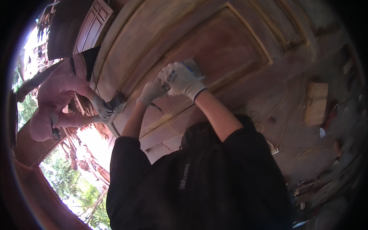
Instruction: The person uses an electric sander to smooth the surface of a large wooden door. They move the sander across the panels and edges while another person sands a nearby section.
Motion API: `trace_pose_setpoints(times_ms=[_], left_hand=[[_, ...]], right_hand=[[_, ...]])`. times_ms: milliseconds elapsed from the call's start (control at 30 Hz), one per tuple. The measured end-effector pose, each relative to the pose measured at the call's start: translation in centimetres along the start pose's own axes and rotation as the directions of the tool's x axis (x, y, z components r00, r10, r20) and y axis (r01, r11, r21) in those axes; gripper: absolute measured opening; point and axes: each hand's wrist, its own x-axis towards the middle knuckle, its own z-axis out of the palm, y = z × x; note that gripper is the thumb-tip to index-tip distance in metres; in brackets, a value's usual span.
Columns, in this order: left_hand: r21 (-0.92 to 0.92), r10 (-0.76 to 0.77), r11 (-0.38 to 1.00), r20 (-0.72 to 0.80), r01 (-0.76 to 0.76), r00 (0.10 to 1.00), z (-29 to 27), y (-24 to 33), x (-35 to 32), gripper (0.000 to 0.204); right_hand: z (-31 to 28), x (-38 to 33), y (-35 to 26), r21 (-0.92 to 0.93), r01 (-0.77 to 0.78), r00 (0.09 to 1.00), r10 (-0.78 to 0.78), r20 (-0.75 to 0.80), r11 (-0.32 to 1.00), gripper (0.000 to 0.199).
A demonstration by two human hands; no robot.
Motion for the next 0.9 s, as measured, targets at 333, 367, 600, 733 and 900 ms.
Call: trace_pose_setpoints(times_ms=[333, 367, 600, 733, 900], left_hand=[[0.019, 0.116, 0.993, -0.084, -0.115, 0.990, 1.4, -1.0, 3.2, 0.062], [0.045, 0.121, 0.992, -0.087, -0.117, 0.989, 3.0, -3.8, 2.7, 0.064], [0.138, -0.054, 0.989, 0.048, 0.047, 0.997, 2.7, -0.5, 1.4, 0.068], [-0.110, 0.019, 0.994, -0.079, -0.027, 0.997, 1.1, 3.9, 7.1, 0.065], [-0.110, -0.061, 0.992, 0.000, 0.060, 0.998, -7.5, 16.5, 12.8, 0.055]], right_hand=[[-1.4, 2.0, 2.4, -0.132, 0.035, 0.993, -0.020, 0.116, 0.991, 0.038], [0.3, 2.5, 1.1, -0.105, 0.049, 0.991, -0.035, 0.131, 0.993, 0.038], [1.8, 2.5, 1.9, -0.118, 0.165, 0.980, -0.149, 0.134, 0.979, 0.037], [-4.4, 2.1, 9.5, -0.064, 0.121, 0.977, -0.108, 0.185, 0.991, 0.036], [-12.5, 0.7, 18.8, -0.049, 0.054, 0.998, -0.053, 0.015, 0.997, 0.038]])
